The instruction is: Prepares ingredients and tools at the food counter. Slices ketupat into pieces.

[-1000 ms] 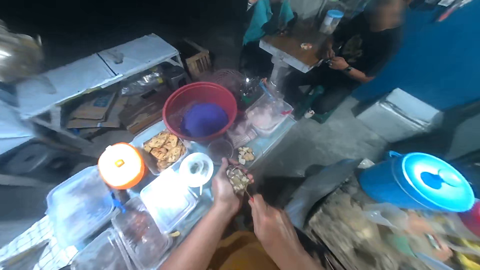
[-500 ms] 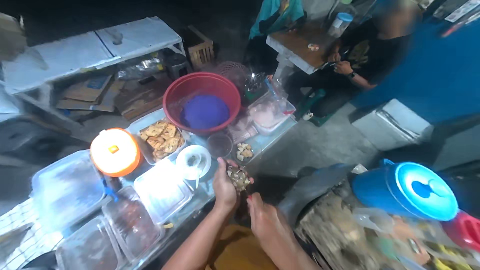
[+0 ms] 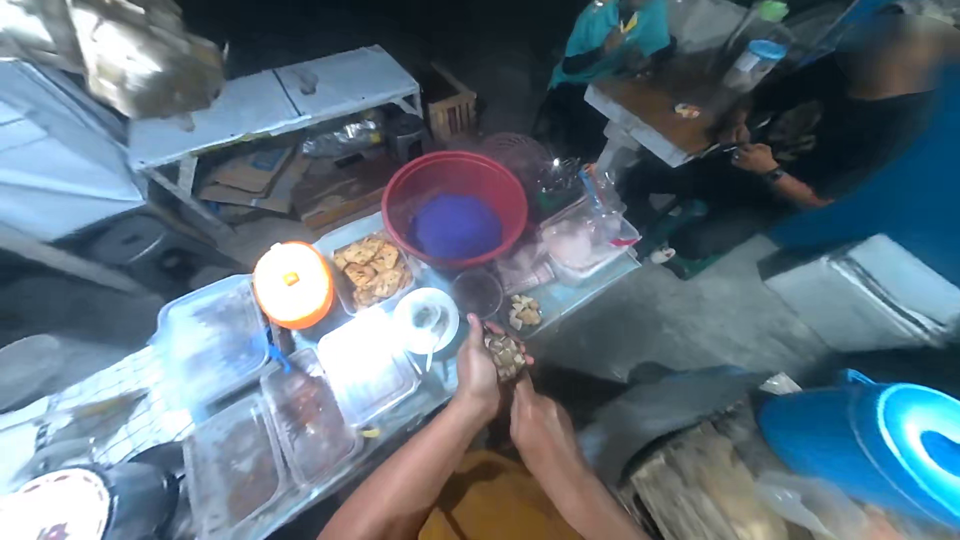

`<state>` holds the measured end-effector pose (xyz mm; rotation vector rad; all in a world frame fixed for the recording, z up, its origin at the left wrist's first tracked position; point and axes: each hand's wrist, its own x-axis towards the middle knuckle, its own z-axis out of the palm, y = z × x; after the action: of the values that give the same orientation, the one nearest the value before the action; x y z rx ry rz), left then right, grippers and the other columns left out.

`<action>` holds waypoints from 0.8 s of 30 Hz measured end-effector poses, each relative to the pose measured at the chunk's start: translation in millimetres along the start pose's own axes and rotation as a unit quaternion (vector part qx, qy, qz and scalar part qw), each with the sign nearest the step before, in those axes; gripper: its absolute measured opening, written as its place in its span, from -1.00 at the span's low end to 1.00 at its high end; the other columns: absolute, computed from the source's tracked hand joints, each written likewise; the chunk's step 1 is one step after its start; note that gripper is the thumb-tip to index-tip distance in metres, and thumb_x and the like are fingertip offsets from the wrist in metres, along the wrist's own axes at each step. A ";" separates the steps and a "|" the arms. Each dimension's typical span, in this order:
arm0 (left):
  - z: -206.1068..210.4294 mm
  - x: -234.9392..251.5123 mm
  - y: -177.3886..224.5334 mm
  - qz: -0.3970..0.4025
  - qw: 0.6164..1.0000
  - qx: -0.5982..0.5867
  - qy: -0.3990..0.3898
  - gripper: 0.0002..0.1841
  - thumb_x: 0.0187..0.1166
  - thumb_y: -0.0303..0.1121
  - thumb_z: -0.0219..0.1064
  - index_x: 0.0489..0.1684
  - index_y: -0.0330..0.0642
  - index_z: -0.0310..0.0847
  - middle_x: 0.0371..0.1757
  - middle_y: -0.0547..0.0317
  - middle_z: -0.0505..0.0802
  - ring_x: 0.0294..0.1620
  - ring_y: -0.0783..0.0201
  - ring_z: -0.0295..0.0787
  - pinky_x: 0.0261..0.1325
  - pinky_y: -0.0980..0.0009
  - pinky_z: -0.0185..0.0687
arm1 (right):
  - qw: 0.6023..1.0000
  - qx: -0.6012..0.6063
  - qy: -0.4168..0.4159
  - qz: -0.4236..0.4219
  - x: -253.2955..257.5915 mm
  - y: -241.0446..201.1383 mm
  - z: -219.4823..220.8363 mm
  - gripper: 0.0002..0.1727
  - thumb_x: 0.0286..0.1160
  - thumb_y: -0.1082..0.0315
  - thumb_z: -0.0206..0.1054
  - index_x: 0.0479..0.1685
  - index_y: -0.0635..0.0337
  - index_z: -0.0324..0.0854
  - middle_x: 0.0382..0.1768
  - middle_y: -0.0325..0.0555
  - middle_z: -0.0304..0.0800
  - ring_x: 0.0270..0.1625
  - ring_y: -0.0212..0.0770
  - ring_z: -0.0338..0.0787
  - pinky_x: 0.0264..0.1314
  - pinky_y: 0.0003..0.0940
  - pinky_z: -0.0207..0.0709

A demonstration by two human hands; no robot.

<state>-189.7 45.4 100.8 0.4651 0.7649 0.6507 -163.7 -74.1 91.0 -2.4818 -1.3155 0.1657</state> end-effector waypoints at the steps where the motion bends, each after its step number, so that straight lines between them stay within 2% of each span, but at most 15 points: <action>1: -0.5 2.0 2.4 0.015 1.000 0.009 -0.004 -0.29 0.88 0.16 -0.43 -0.17 -0.28 0.48 -0.45 -0.04 0.77 -0.49 0.04 0.82 -0.38 0.14 0.83 | 1.000 0.001 -0.006 0.000 0.7 -2.5 -3.8 -0.76 0.68 0.34 0.17 0.06 0.26 0.67 -0.61 -0.03 0.77 -0.55 0.02 0.88 -0.50 -0.06 0.76; 5: -0.6 1.1 4.5 0.061 0.998 0.015 -0.008 -0.27 0.88 0.14 -0.48 -0.15 -0.29 0.51 -0.46 -0.04 0.79 -0.51 0.04 0.83 -0.39 0.12 0.86 | 0.999 -0.006 -0.043 0.013 2.3 -8.2 -11.7 -0.76 0.68 0.34 0.18 0.10 0.25 0.65 -0.57 -0.02 0.79 -0.48 0.03 0.90 -0.43 -0.06 0.78; 7: 0.0 -0.5 4.0 0.059 0.998 -0.001 -0.010 -0.25 0.87 0.15 -0.52 -0.13 -0.27 0.50 -0.45 -0.02 0.79 -0.48 0.05 0.83 -0.34 0.15 0.86 | 0.997 0.000 -0.074 0.021 7.2 -6.8 -7.7 -0.70 0.63 0.41 0.20 0.25 0.29 0.63 -0.48 0.04 0.84 -0.38 0.09 0.93 -0.32 -0.01 0.80; 9: -3.4 -1.9 2.8 0.047 0.998 -0.028 -0.020 -0.23 0.85 0.17 -0.57 -0.14 -0.25 0.49 -0.44 -0.02 0.78 -0.43 0.04 0.83 -0.26 0.13 0.85 | 0.995 0.009 -0.094 0.015 9.3 -3.7 -2.7 -0.71 0.63 0.43 0.19 0.23 0.32 0.62 -0.43 0.08 0.85 -0.32 0.12 0.94 -0.25 0.01 0.80; 12: -16.2 -2.2 -0.7 0.054 0.993 -0.039 -0.098 -0.15 0.77 0.26 -0.68 -0.15 -0.19 0.50 -0.38 0.01 0.81 -0.27 0.01 0.87 -0.05 0.06 0.86 | 0.995 0.017 -0.102 0.005 6.5 -2.1 -3.3 -0.69 0.72 0.37 0.11 0.24 0.32 0.61 -0.44 0.07 0.85 -0.34 0.12 0.93 -0.28 0.01 0.80; 13: -21.9 -2.1 -2.0 0.065 0.989 -0.022 -0.131 -0.10 0.70 0.34 -0.69 -0.03 -0.19 0.51 -0.31 0.00 0.85 -0.20 -0.01 0.89 0.02 0.04 0.86 | 0.995 0.014 -0.098 0.001 5.1 -1.5 -3.9 -0.68 0.74 0.33 0.10 0.23 0.31 0.62 -0.45 0.06 0.84 -0.35 0.11 0.93 -0.29 0.01 0.79; 14: -28.2 -1.5 -3.5 0.080 0.984 0.004 -0.161 -0.05 0.63 0.44 -0.65 0.21 -0.20 0.46 -0.16 -0.05 0.90 -0.07 -0.05 0.92 0.11 0.02 0.85 | 0.997 0.006 -0.077 -0.007 4.4 0.2 -2.6 -0.69 0.73 0.32 0.12 0.19 0.31 0.64 -0.45 0.04 0.84 -0.39 0.09 0.92 -0.33 -0.01 0.79; 15: -35.5 -0.9 -5.5 0.089 0.978 0.029 -0.185 0.01 0.56 0.54 -0.53 0.50 -0.24 0.26 0.07 -0.14 0.88 0.10 -0.12 0.88 0.21 -0.03 0.81 | 0.998 -0.002 -0.063 -0.009 4.4 1.6 -1.1 -0.70 0.72 0.33 0.14 0.18 0.32 0.66 -0.41 0.06 0.86 -0.38 0.09 0.93 -0.32 0.00 0.80; 16: -41.5 0.1 -9.4 0.097 0.977 0.047 -0.184 0.06 0.51 0.59 -0.31 0.64 -0.27 0.10 0.22 -0.20 0.82 0.20 -0.16 0.84 0.24 -0.05 0.79 | 0.999 -0.016 -0.039 -0.014 5.1 4.1 3.9 -0.71 0.71 0.34 0.16 0.16 0.31 0.68 -0.39 0.04 0.87 -0.40 0.05 0.92 -0.34 -0.03 0.80; 17: -46.2 1.1 -15.3 0.111 0.977 0.062 -0.171 0.09 0.46 0.57 -0.02 0.67 -0.31 0.06 0.26 -0.22 0.79 0.23 -0.17 0.82 0.23 -0.06 0.80 | 0.999 -0.024 -0.033 -0.010 6.2 5.9 9.1 -0.70 0.69 0.36 0.16 0.20 0.31 0.68 -0.34 0.05 0.89 -0.39 0.04 0.93 -0.33 -0.04 0.81; 18: -49.3 1.2 -21.9 0.124 0.978 0.070 -0.154 0.10 0.41 0.47 0.27 0.66 -0.35 0.06 0.25 -0.24 0.78 0.20 -0.17 0.82 0.22 -0.06 0.81 | 0.998 -0.024 -0.064 0.007 7.4 5.7 10.3 -0.63 0.70 0.39 0.15 0.35 0.32 0.64 -0.22 0.09 0.92 -0.30 0.07 0.95 -0.22 -0.02 0.82; 19: -50.1 0.7 -27.0 0.132 0.979 0.075 -0.135 0.08 0.37 0.32 0.46 0.65 -0.37 0.05 0.22 -0.25 0.78 0.17 -0.16 0.84 0.20 -0.05 0.82 | 0.994 -0.023 -0.103 0.022 9.2 5.4 10.8 -0.59 0.71 0.39 0.13 0.45 0.31 0.58 -0.15 0.11 0.92 -0.22 0.09 0.95 -0.14 0.00 0.82; 20: -49.7 0.9 -30.1 0.138 0.980 0.079 -0.117 0.02 0.38 0.12 0.57 0.64 -0.39 0.06 0.17 -0.24 0.79 0.11 -0.13 0.86 0.18 -0.02 0.84 | 0.989 -0.017 -0.143 0.037 11.7 4.8 10.7 -0.57 0.71 0.39 0.12 0.50 0.29 0.53 -0.12 0.12 0.91 -0.15 0.11 0.95 -0.06 0.02 0.80; 22: -46.6 2.0 -31.7 0.129 0.985 0.087 -0.078 -0.24 0.50 -0.37 0.50 0.63 -0.42 0.11 0.07 -0.23 0.80 0.01 -0.06 0.88 0.16 0.04 0.85 | 0.979 0.003 -0.198 0.056 15.9 3.9 11.5 -0.58 0.69 0.37 0.13 0.48 0.27 0.50 -0.12 0.12 0.90 -0.05 0.13 0.94 0.03 0.04 0.78; 24: -46.3 5.3 -31.9 0.111 0.987 0.102 -0.056 -0.36 0.58 -0.48 0.40 0.60 -0.45 0.17 0.05 -0.23 0.83 0.02 -0.04 0.88 0.20 0.08 0.84 | 0.969 0.033 -0.234 0.078 20.8 3.8 12.1 -0.57 0.69 0.37 0.13 0.50 0.27 0.48 -0.09 0.15 0.89 0.04 0.16 0.92 0.11 0.07 0.75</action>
<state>-210.1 33.4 49.4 0.7763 0.6819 0.7495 -152.0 -56.2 79.3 -2.5810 -1.2458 0.8632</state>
